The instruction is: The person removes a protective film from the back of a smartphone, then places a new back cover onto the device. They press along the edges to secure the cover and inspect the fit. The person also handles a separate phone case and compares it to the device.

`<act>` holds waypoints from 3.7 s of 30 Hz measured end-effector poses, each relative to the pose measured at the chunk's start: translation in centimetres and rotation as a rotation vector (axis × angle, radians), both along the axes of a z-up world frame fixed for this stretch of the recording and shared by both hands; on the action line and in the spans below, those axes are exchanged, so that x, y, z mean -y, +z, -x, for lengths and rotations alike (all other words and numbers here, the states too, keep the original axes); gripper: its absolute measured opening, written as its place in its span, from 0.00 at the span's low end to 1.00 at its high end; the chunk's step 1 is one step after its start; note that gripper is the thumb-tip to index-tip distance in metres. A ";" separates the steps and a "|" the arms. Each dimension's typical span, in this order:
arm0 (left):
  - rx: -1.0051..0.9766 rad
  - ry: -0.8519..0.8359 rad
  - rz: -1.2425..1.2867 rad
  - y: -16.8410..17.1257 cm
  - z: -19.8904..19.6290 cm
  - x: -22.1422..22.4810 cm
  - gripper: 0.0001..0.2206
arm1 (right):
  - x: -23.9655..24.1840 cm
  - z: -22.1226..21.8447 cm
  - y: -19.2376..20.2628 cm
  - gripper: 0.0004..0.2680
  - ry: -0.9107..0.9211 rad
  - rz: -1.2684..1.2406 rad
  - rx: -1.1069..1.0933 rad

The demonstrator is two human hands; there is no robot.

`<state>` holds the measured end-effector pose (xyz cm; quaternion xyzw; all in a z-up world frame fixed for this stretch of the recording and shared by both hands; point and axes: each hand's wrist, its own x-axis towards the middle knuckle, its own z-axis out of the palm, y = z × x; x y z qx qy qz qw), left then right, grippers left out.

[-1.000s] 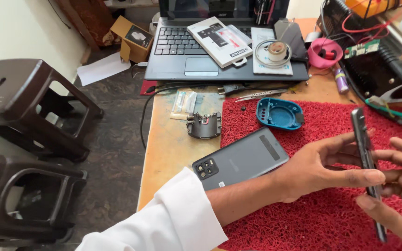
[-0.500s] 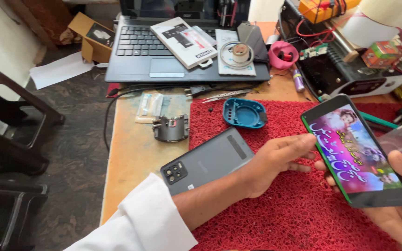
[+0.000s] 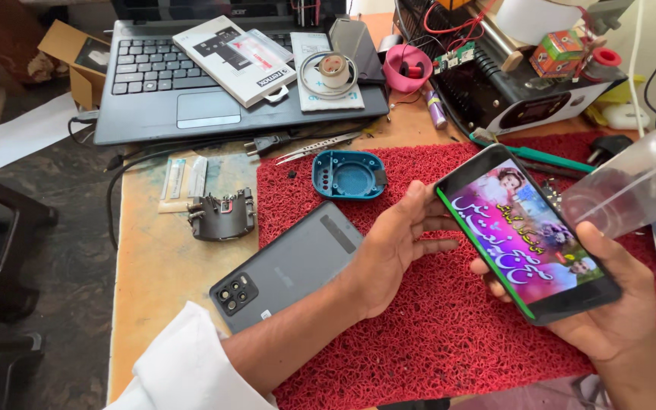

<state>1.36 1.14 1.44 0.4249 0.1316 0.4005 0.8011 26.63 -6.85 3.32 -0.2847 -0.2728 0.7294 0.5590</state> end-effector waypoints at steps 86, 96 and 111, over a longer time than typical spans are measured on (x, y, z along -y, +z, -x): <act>0.017 0.113 -0.404 -0.9 2.9 -3.3 0.20 | 2.1 0.1 0.3 0.37 0.006 -0.589 1.418; -0.423 0.138 -0.754 0.0 3.0 -2.1 0.18 | 0.3 2.2 0.0 0.40 0.041 -0.816 1.684; -0.804 0.034 -1.216 1.9 1.5 -2.2 0.26 | 2.2 -2.8 -3.6 0.23 -0.116 -0.343 1.121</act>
